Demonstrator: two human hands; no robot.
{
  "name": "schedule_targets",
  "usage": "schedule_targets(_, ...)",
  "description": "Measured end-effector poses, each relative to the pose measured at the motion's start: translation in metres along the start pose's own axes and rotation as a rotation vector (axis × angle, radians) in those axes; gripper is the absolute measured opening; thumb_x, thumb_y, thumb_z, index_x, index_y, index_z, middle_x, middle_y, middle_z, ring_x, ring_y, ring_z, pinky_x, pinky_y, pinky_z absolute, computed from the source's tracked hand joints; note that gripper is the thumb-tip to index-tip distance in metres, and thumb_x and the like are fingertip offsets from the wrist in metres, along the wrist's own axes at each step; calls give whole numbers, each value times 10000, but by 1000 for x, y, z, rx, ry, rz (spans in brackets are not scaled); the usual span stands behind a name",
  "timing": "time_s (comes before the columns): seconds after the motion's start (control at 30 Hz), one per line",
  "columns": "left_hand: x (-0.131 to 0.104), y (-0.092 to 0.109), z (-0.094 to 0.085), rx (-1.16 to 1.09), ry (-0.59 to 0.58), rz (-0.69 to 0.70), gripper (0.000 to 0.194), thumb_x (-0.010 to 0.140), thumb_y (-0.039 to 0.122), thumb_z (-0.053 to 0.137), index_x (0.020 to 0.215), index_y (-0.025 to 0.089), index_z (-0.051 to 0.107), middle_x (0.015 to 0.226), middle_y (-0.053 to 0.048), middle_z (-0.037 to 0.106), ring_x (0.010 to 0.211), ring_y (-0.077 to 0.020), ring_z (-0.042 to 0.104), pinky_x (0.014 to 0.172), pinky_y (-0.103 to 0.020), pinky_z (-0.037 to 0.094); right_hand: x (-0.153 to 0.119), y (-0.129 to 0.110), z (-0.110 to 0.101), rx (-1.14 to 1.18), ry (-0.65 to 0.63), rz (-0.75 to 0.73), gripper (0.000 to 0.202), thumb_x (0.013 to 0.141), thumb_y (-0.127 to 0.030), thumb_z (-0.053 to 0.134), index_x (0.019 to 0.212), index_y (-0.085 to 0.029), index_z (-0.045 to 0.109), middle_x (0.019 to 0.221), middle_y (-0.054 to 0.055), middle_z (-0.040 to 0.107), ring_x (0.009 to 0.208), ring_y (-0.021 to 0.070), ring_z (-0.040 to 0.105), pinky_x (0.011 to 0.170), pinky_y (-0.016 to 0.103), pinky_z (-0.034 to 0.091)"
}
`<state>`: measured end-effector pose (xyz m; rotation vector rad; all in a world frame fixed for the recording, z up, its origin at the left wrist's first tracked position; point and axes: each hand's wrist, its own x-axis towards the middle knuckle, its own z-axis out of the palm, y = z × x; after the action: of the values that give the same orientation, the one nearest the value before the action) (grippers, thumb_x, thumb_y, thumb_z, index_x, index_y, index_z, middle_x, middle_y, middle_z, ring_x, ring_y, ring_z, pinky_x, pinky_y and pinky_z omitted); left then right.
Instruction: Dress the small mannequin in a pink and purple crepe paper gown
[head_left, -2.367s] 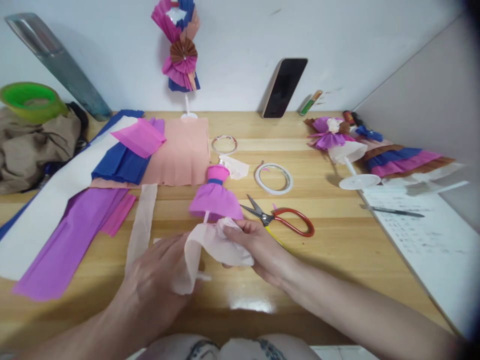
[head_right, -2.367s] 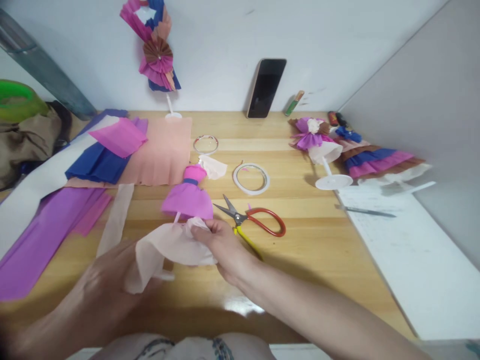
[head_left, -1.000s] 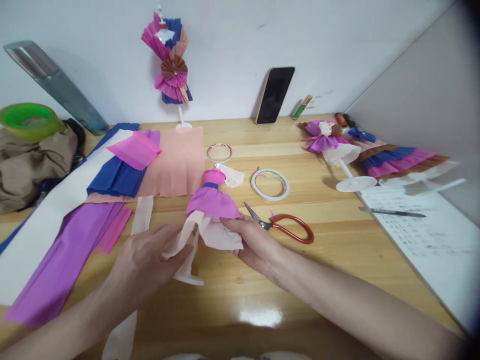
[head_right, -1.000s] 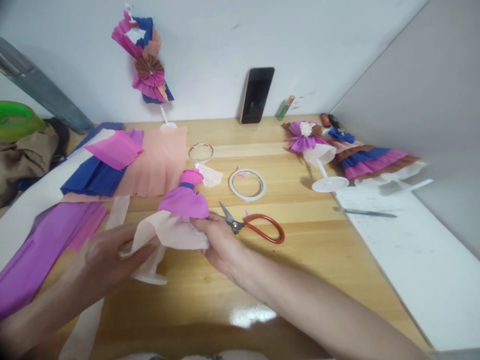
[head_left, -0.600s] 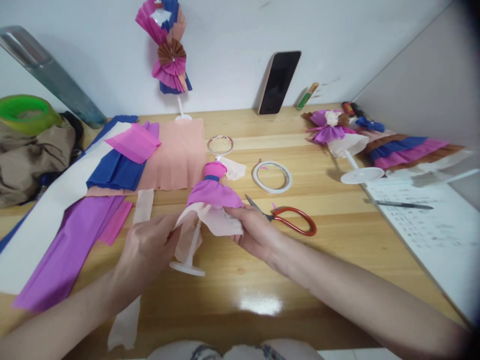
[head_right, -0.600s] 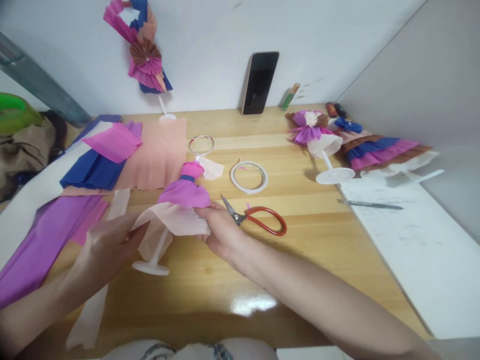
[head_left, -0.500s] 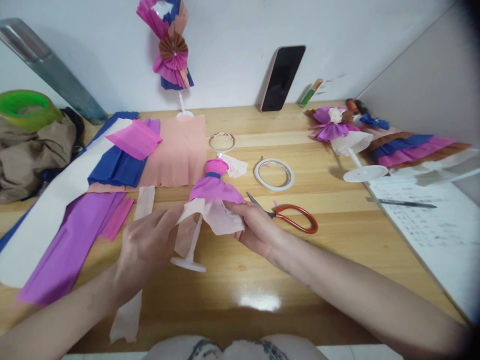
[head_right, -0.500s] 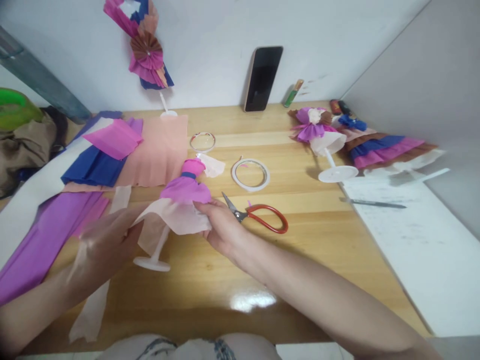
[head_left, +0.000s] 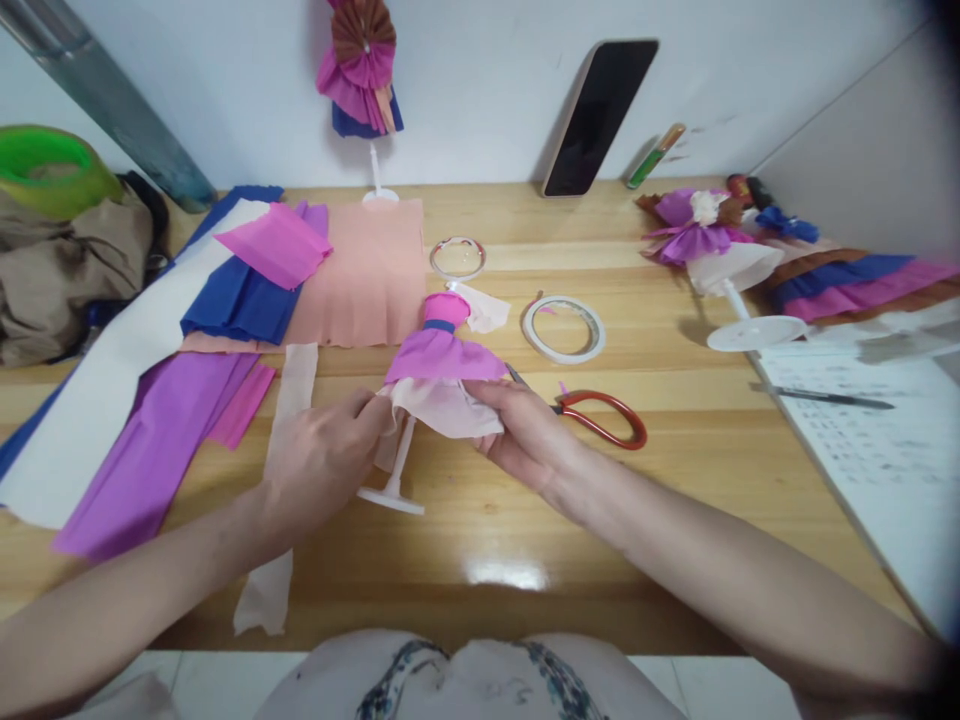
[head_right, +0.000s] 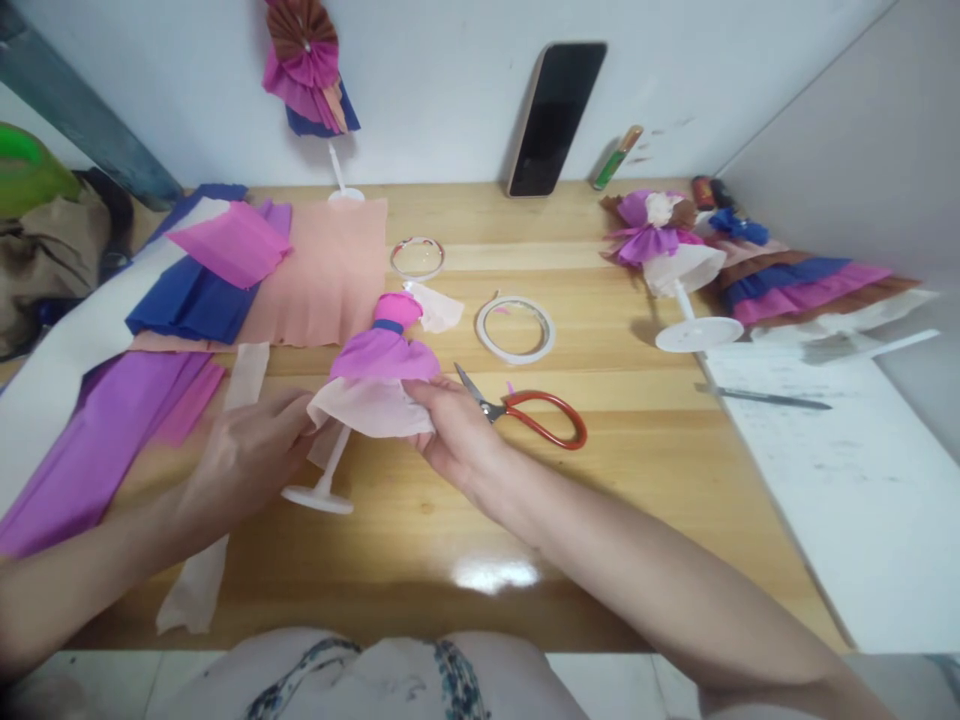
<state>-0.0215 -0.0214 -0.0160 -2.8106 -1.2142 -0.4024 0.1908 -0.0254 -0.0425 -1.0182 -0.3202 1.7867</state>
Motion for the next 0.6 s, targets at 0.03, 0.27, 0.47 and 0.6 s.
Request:
schedule_targets(0.03, 1, 2, 0, -3, 17, -1, 192, 853, 76, 442, 814, 171, 604, 620, 6, 588, 471, -112, 498, 442, -240, 274, -1, 0, 1, 1, 19, 16, 138, 743, -140, 721, 863, -176, 664, 735, 22, 738, 633, 146, 671, 601, 262, 535)
schedule_targets(0.27, 13, 10, -3, -171, 81, -113, 128, 857, 235, 566, 908, 177, 669, 598, 16, 648, 457, -130, 555, 436, -242, 313, -5, -3, 3, -1, 79, 45, 168, 722, -178, 752, 861, -185, 658, 762, 2, 740, 634, 123, 665, 630, 243, 527)
schedule_targets(0.47, 18, 4, -1, -111, 249, 25, 340, 878, 89, 422, 1136, 127, 640, 598, 0, 624, 467, -130, 542, 440, -236, 354, 0, -5, 0, -7, 33, 22, 209, 691, -209, 773, 869, -198, 665, 777, -8, 742, 659, 133, 668, 651, 254, 523)
schedule_targets(0.6, 19, 2, 2, -50, 205, -26, 314, 919, 179, 441, 1172, 149, 625, 567, 14, 592, 459, -137, 526, 436, -245, 344, 1, -3, 0, -4, 13, 7, 205, 664, -175, 764, 848, -191, 675, 773, 12, 749, 691, 159, 676, 679, 279, 530)
